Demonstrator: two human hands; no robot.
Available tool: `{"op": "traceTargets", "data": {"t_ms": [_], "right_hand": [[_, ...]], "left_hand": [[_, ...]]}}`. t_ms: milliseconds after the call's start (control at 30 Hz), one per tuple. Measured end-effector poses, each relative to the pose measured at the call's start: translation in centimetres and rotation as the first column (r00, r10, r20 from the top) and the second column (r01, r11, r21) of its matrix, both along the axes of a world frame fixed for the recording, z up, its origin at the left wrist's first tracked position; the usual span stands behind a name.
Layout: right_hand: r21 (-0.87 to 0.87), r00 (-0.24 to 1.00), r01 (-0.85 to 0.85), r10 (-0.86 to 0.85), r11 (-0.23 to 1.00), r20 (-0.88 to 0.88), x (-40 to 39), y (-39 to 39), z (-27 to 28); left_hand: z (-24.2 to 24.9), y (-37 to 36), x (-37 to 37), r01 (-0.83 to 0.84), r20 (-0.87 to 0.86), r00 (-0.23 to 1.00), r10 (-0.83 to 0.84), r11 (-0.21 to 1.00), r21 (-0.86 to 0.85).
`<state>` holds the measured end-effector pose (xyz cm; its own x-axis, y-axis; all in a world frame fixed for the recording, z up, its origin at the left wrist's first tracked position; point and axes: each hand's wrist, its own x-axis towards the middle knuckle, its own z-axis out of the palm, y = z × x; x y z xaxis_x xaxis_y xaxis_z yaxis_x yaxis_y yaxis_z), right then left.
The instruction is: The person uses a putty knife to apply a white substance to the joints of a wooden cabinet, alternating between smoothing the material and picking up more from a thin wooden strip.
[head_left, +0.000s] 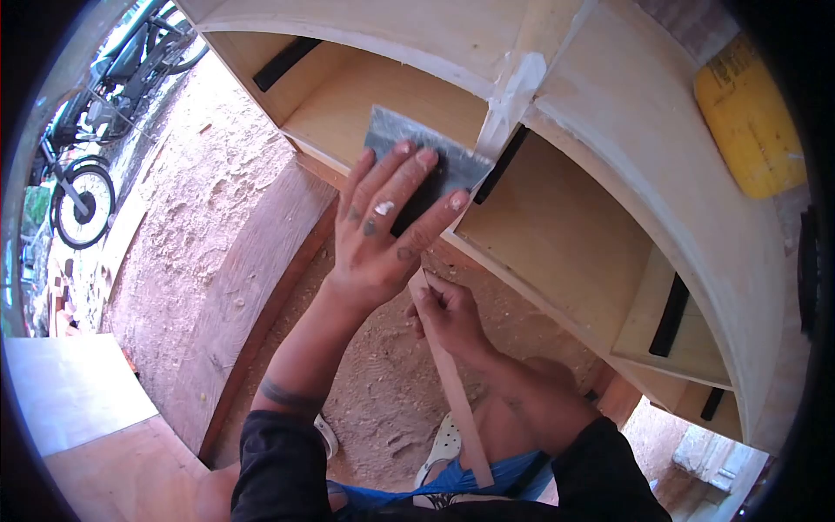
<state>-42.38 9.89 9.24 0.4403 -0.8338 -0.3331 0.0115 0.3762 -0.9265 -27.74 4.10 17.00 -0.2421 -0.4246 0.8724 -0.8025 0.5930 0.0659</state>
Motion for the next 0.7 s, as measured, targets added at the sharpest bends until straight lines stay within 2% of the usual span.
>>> {"op": "traceTargets", "data": {"t_ms": [167, 200, 233, 333, 467, 533, 600, 633, 700], "right_hand": [[0.024, 1.0, -0.003, 0.002, 1.0, 0.022, 0.3, 0.1, 0.0], [0.027, 1.0, -0.004, 0.003, 1.0, 0.025, 0.4, 0.1, 0.1], [0.03, 1.0, -0.004, 0.003, 1.0, 0.028, 0.4, 0.1, 0.1], [0.022, 0.999, -0.005, 0.005, 1.0, 0.036, 0.3, 0.2, 0.1], [0.01, 1.0, -0.004, 0.004, 1.0, 0.01, 0.2, 0.3, 0.3], [-0.009, 1.0, -0.009, 0.009, 1.0, 0.0, 0.2, 0.3, 0.3], [-0.006, 1.0, -0.001, 0.001, 1.0, 0.0, 0.3, 0.3, 0.2], [-0.002, 1.0, 0.003, -0.003, 1.0, 0.002, 0.4, 0.3, 0.1], [-0.011, 1.0, -0.006, 0.006, 1.0, 0.01, 0.5, 0.4, 0.2]], "left_hand": [[4.3, -0.7, -0.1, -0.027, 0.034, 0.999, 0.031, 0.993, -0.115], [5.1, -0.1, -0.2, -0.018, 0.064, 0.998, 0.019, 1.0, -0.023], [4.8, -0.2, -0.2, -0.008, 0.062, 0.998, 0.008, 1.0, -0.003], [2.0, -0.5, -0.3, -0.007, 0.074, 0.997, 0.005, 1.0, 0.028], [-0.5, 0.9, 0.5, -0.002, 0.147, 0.989, -0.03, 0.976, 0.217], [-1.2, 1.3, 0.7, 0.073, -0.102, 0.994, -0.046, 0.958, 0.278], [-0.4, 2.4, 0.6, 0.204, -0.405, 0.913, -0.044, 0.909, 0.363], [0.2, 3.0, 0.4, 0.322, -0.586, 0.81, -0.026, 0.855, 0.406], [0.9, 3.8, 0.1, 0.556, -0.857, 0.51, 0.08, 0.729, 0.399]]}}
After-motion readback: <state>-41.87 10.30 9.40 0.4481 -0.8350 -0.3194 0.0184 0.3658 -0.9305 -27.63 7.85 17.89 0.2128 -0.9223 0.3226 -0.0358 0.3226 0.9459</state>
